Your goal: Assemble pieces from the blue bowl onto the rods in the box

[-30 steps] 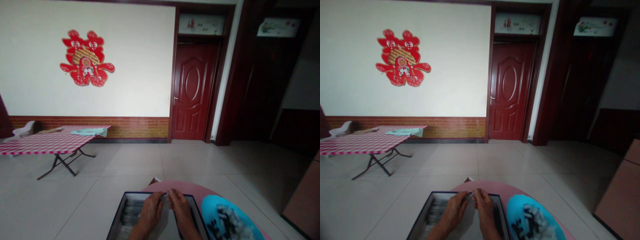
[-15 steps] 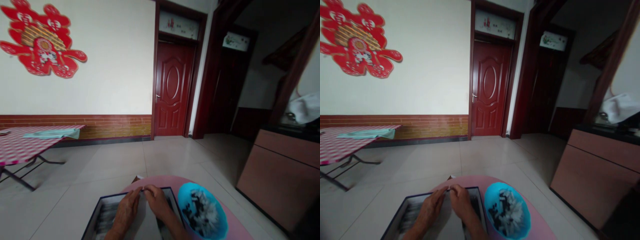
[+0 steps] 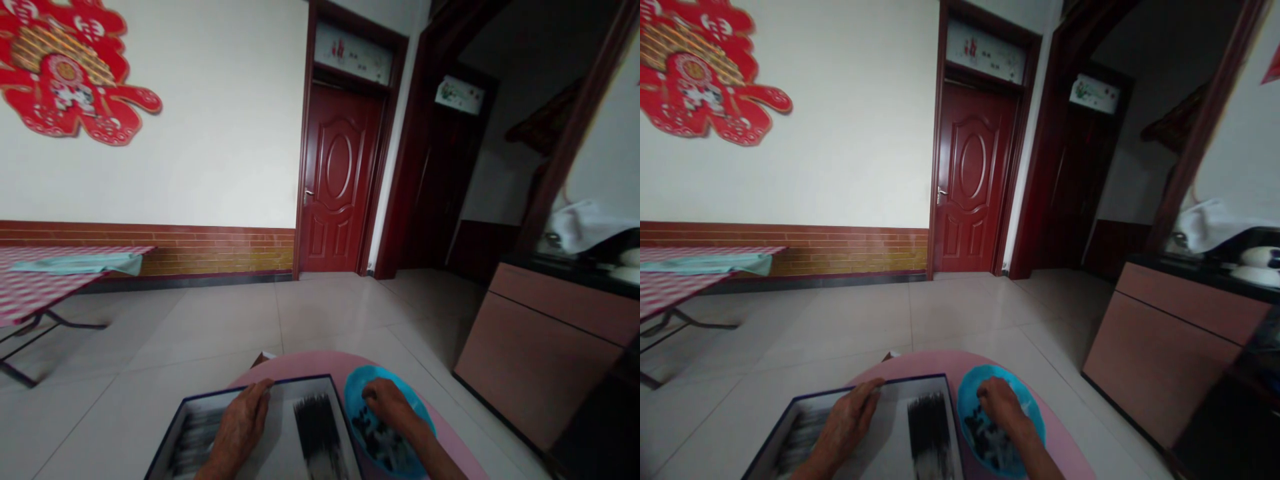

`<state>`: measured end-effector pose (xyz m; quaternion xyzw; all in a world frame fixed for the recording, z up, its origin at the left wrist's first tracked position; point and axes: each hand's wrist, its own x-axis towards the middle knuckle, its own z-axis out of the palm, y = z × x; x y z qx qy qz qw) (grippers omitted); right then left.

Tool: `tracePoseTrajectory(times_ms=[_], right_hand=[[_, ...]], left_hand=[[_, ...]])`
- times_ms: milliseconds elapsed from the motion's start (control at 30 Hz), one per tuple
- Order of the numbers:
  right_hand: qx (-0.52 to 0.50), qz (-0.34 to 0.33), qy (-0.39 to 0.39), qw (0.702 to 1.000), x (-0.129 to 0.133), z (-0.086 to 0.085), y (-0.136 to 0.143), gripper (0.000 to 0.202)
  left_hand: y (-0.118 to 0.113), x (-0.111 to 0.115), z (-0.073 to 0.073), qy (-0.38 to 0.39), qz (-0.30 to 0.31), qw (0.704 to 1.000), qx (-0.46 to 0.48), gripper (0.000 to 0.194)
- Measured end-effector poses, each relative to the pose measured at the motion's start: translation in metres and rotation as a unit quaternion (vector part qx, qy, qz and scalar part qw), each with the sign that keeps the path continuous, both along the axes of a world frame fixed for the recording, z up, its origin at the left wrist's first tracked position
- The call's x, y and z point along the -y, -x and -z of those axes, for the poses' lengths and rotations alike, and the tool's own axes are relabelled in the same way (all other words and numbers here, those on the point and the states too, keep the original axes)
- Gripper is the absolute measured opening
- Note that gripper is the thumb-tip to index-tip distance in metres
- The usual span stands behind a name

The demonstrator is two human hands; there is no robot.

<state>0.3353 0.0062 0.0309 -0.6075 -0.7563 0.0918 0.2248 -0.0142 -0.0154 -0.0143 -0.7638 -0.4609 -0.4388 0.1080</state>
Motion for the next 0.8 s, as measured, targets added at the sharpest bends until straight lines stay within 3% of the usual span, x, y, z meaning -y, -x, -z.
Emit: tracePoseTrajectory(times_ms=[267, 400, 533, 633, 733, 800], right_hand=[[0.003, -0.017, 0.017, 1.000, 0.005, 0.027, 0.000, 0.021], [-0.019, -0.008, -0.006, 1.000, 0.002, 0.029, 0.001, 0.015], [-0.066, 0.036, -0.027, 0.997, -0.007, 0.012, 0.014, 0.011], [-0.120, 0.028, -0.030, 0.992, -0.014, -0.009, 0.045, 0.014], [-0.288, -0.013, -0.006, 0.957, -0.012, -0.027, 0.093, 0.022], [-0.374, -0.028, 0.058, 0.925, -0.006, -0.033, 0.126, 0.025]], left_hand=[[-0.001, 0.003, -0.002, 0.003, 0.003, 1.000, 0.017, 0.025], [-0.003, 0.006, -0.006, 0.009, 0.024, 0.999, 0.029, 0.025], [-0.008, 0.010, -0.012, 0.013, 0.032, 0.999, 0.034, 0.028], [-0.012, 0.014, -0.017, 0.024, 0.017, 0.998, 0.050, 0.030], [-0.014, 0.018, -0.021, 0.050, 0.012, 0.997, 0.065, 0.026], [-0.014, 0.020, -0.023, 0.068, 0.017, 0.995, 0.066, 0.024]])
